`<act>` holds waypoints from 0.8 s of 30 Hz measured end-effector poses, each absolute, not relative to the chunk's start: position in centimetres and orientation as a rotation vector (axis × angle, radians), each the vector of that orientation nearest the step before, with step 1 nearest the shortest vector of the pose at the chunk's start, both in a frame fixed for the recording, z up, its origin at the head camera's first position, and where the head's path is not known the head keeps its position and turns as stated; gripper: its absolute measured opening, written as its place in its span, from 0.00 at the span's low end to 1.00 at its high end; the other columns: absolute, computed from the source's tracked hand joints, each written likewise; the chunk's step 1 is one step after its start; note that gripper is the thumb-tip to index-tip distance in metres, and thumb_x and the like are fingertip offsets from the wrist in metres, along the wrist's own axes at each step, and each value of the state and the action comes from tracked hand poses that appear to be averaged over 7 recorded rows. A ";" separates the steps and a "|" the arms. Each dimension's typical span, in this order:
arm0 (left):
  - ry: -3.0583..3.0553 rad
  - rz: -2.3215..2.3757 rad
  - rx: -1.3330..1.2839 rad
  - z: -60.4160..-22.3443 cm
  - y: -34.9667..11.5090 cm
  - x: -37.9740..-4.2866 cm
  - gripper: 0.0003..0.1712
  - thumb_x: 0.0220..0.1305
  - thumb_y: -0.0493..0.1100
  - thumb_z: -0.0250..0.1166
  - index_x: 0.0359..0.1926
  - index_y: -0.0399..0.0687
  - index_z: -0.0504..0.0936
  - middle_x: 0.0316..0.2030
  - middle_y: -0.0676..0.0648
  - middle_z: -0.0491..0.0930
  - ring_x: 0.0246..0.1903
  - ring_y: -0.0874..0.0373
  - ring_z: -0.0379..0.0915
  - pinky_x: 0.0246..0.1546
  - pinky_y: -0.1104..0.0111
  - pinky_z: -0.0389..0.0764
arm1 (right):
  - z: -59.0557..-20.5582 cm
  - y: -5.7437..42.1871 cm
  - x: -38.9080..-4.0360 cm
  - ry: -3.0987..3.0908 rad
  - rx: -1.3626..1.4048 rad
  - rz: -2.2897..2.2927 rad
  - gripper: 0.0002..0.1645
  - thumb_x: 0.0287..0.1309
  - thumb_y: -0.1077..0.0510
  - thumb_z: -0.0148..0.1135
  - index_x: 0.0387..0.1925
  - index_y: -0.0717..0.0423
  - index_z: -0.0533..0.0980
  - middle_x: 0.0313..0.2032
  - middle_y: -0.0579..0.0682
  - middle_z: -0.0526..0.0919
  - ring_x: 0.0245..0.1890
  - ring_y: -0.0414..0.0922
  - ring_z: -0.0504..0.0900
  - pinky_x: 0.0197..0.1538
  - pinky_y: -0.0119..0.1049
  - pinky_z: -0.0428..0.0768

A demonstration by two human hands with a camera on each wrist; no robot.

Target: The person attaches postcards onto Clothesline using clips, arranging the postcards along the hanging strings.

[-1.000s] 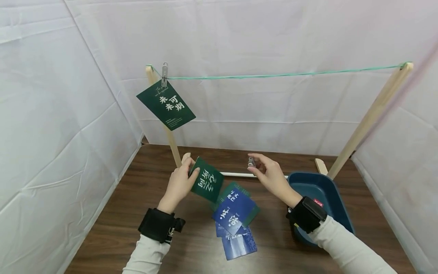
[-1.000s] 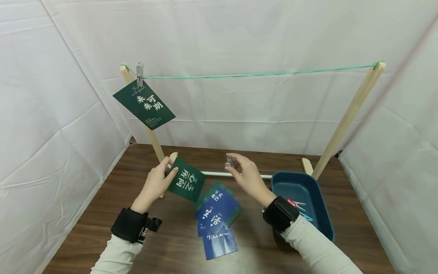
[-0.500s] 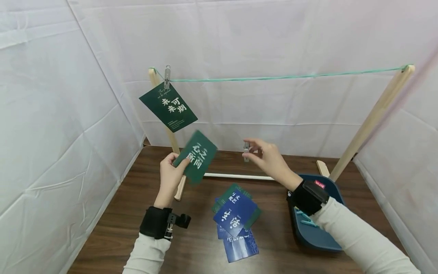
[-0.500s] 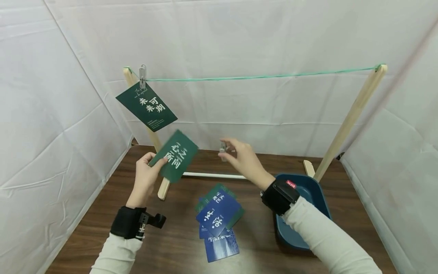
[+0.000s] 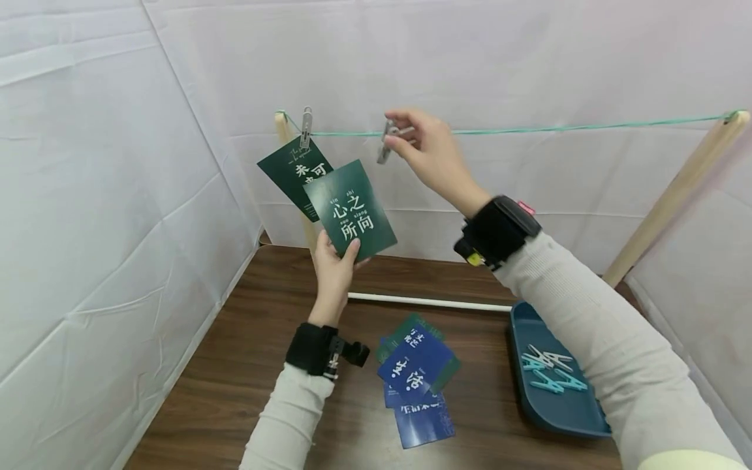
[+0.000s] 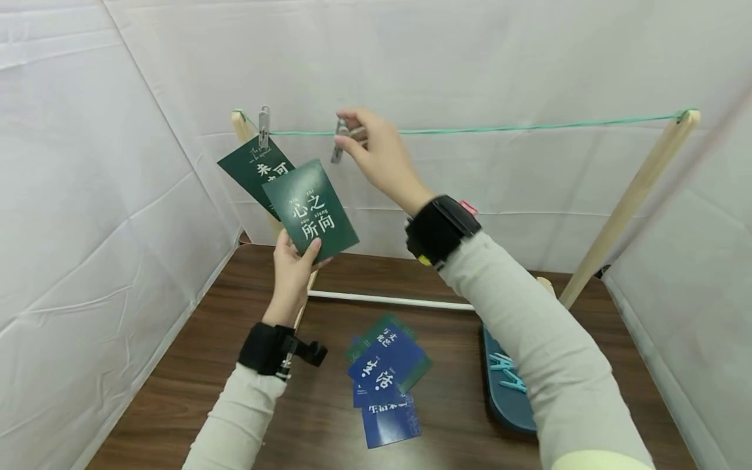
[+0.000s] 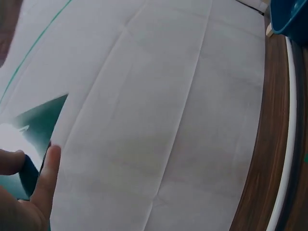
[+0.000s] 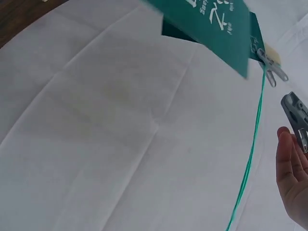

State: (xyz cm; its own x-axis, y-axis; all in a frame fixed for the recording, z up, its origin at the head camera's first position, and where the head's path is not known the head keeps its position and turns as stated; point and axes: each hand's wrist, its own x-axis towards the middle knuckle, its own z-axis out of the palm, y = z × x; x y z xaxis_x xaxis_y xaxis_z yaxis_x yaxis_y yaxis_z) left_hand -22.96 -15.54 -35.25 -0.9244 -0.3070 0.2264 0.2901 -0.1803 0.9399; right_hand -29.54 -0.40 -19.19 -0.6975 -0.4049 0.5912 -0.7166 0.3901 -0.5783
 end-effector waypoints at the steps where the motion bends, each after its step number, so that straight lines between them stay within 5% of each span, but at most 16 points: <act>1: -1.700 -2.147 0.001 -35.1 -15.1 -23.3 0.27 0.67 0.30 0.53 0.65 0.41 0.58 0.58 0.34 0.71 0.52 0.45 0.76 0.41 0.63 0.83 | -18.7 -0.9 -29.8 -2.301 0.962 1.228 0.23 0.65 0.61 0.55 0.60 0.63 0.69 0.49 0.60 0.79 0.45 0.51 0.82 0.48 0.35 0.79; 8: -1.592 -2.163 -0.072 -34.2 -13.1 -25.7 0.26 0.69 0.31 0.49 0.65 0.43 0.55 0.59 0.38 0.68 0.55 0.45 0.72 0.42 0.69 0.81 | -16.7 -3.5 -31.4 -2.238 0.888 1.261 0.19 0.65 0.61 0.54 0.56 0.63 0.71 0.44 0.58 0.77 0.44 0.49 0.80 0.45 0.30 0.75; 14: -1.540 -2.175 -0.066 -34.0 -11.9 -27.0 0.24 0.69 0.31 0.50 0.64 0.43 0.56 0.58 0.38 0.68 0.56 0.44 0.72 0.45 0.64 0.81 | -16.3 -3.5 -32.1 -2.099 0.899 1.304 0.13 0.60 0.63 0.60 0.45 0.67 0.75 0.31 0.48 0.75 0.27 0.35 0.75 0.35 0.22 0.71; 24: -1.547 -2.242 -0.025 -33.9 -11.7 -27.8 0.26 0.70 0.33 0.49 0.65 0.50 0.53 0.59 0.42 0.67 0.56 0.48 0.72 0.38 0.65 0.83 | -16.3 -3.1 -33.0 -2.223 0.892 1.244 0.09 0.60 0.65 0.59 0.41 0.66 0.77 0.28 0.44 0.70 0.23 0.31 0.75 0.37 0.28 0.78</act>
State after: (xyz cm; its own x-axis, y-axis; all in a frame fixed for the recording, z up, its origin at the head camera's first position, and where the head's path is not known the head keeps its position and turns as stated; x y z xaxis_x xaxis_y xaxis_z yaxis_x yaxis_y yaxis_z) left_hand -27.82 -11.67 -33.91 -0.9140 -0.3234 0.2449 0.3437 -0.2969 0.8909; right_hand -32.99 -3.12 -16.26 -0.6959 -0.3207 0.6426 -0.7154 0.3880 -0.5811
